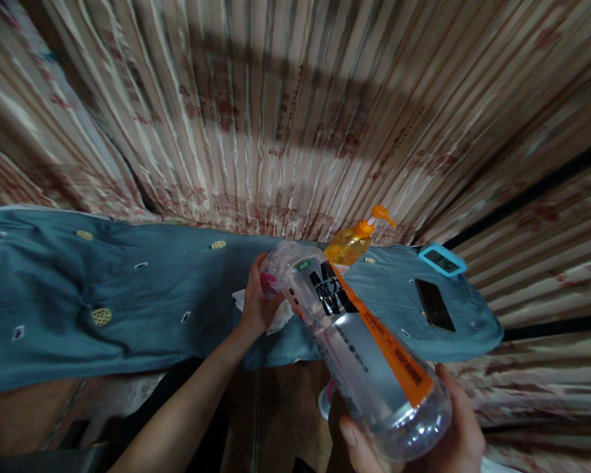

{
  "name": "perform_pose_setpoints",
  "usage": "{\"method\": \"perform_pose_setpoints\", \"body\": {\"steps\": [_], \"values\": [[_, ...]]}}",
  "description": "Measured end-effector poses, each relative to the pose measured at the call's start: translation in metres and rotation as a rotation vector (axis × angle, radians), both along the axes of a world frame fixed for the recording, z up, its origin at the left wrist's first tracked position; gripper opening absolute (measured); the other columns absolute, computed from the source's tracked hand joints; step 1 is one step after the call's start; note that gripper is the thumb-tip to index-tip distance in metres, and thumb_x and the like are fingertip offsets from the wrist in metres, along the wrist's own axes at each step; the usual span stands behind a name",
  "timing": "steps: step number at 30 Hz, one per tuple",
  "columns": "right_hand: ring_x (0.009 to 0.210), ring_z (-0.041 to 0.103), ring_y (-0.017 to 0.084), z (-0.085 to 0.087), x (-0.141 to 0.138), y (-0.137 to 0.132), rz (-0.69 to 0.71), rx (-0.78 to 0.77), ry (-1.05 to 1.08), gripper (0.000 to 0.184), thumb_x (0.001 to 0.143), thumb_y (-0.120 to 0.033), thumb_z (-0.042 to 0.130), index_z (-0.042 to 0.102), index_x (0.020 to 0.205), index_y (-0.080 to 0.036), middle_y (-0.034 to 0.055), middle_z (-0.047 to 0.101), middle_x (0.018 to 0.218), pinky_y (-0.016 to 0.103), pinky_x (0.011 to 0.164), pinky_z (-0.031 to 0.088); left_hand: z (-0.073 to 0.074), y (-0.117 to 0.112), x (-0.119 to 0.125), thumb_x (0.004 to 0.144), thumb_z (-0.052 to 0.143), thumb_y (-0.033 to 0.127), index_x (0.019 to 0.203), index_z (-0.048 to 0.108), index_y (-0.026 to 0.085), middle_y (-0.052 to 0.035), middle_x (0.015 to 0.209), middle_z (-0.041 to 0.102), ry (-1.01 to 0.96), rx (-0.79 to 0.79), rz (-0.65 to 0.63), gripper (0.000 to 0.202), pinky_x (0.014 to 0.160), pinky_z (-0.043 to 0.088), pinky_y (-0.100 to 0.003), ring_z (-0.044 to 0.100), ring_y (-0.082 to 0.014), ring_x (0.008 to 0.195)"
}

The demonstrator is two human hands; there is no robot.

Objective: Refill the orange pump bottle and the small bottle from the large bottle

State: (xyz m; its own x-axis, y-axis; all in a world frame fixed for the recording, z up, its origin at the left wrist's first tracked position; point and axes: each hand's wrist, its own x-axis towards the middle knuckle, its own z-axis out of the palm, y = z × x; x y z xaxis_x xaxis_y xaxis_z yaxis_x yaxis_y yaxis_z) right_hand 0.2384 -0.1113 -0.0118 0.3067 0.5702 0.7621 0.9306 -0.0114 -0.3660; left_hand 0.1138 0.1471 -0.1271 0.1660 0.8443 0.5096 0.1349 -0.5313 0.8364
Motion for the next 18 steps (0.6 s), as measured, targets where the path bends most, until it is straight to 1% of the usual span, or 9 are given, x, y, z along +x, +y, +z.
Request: {"method": "perform_pose_setpoints", "body": {"steps": [2,4,7,9,11,14,18], "values": [[0.098,0.071,0.031,-0.004,0.0,-0.002,-0.034,-0.014,0.049,0.123,0.064,-0.044,0.1,0.038,0.168,-0.023,0.0169,0.064,0.135,0.042,0.073,0.065,0.0,0.0,0.0,0.093,0.075,0.05,0.157,0.038,0.023,-0.0179,0.154,0.058,0.0,-0.001,-0.001,0.078,0.121,0.046,-0.055,0.059,-0.034,0.142],[0.1,0.071,0.032,-0.005,0.0,-0.004,-0.052,-0.026,0.071,0.123,0.064,-0.045,0.1,0.038,0.168,-0.022,0.0182,0.063,0.137,0.041,0.071,0.064,0.001,-0.001,0.0,0.092,0.076,0.048,0.158,0.038,0.024,-0.0178,0.155,0.058,0.013,-0.013,-0.002,0.08,0.122,0.045,-0.055,0.058,-0.0342,0.143],[0.101,0.07,0.031,-0.001,0.0,-0.005,-0.062,-0.028,0.036,0.122,0.062,-0.05,0.101,0.041,0.165,-0.021,0.0176,0.063,0.137,0.039,0.073,0.063,0.002,-0.001,-0.001,0.091,0.078,0.045,0.158,0.038,0.025,-0.0169,0.155,0.057,0.014,-0.023,0.002,0.081,0.122,0.045,-0.054,0.057,-0.0335,0.144],[0.102,0.07,0.03,0.002,-0.001,-0.003,-0.067,-0.03,0.007,0.12,0.065,-0.052,0.099,0.041,0.165,-0.021,0.0168,0.063,0.137,0.038,0.075,0.063,0.001,-0.001,0.0,0.092,0.078,0.044,0.158,0.038,0.025,-0.0166,0.155,0.058,0.002,-0.015,0.0,0.08,0.121,0.046,-0.053,0.058,-0.033,0.143],[0.098,0.069,0.028,0.006,-0.004,0.0,-0.055,-0.037,-0.014,0.119,0.069,-0.052,0.097,0.038,0.167,-0.022,0.0157,0.063,0.134,0.036,0.074,0.063,0.001,0.0,0.0,0.092,0.078,0.043,0.158,0.038,0.024,-0.0167,0.154,0.058,-0.004,-0.004,-0.004,0.079,0.121,0.046,-0.053,0.058,-0.0331,0.143],[0.097,0.069,0.027,0.009,-0.009,0.004,-0.057,-0.015,-0.03,0.114,0.074,-0.051,0.094,0.038,0.168,-0.022,0.0144,0.064,0.13,0.034,0.072,0.062,0.0,0.0,0.001,0.091,0.078,0.042,0.157,0.038,0.024,-0.0168,0.154,0.059,-0.011,0.0,-0.001,0.079,0.121,0.046,-0.053,0.058,-0.0331,0.142],[0.101,0.068,0.028,0.01,-0.013,0.005,-0.054,-0.012,-0.023,0.113,0.074,-0.05,0.094,0.039,0.168,-0.023,0.0144,0.063,0.135,0.036,0.077,0.061,0.0,-0.001,0.001,0.091,0.079,0.041,0.156,0.039,0.024,-0.0167,0.154,0.058,-0.018,-0.01,0.0,0.079,0.121,0.046,-0.053,0.059,-0.0328,0.142]]}}
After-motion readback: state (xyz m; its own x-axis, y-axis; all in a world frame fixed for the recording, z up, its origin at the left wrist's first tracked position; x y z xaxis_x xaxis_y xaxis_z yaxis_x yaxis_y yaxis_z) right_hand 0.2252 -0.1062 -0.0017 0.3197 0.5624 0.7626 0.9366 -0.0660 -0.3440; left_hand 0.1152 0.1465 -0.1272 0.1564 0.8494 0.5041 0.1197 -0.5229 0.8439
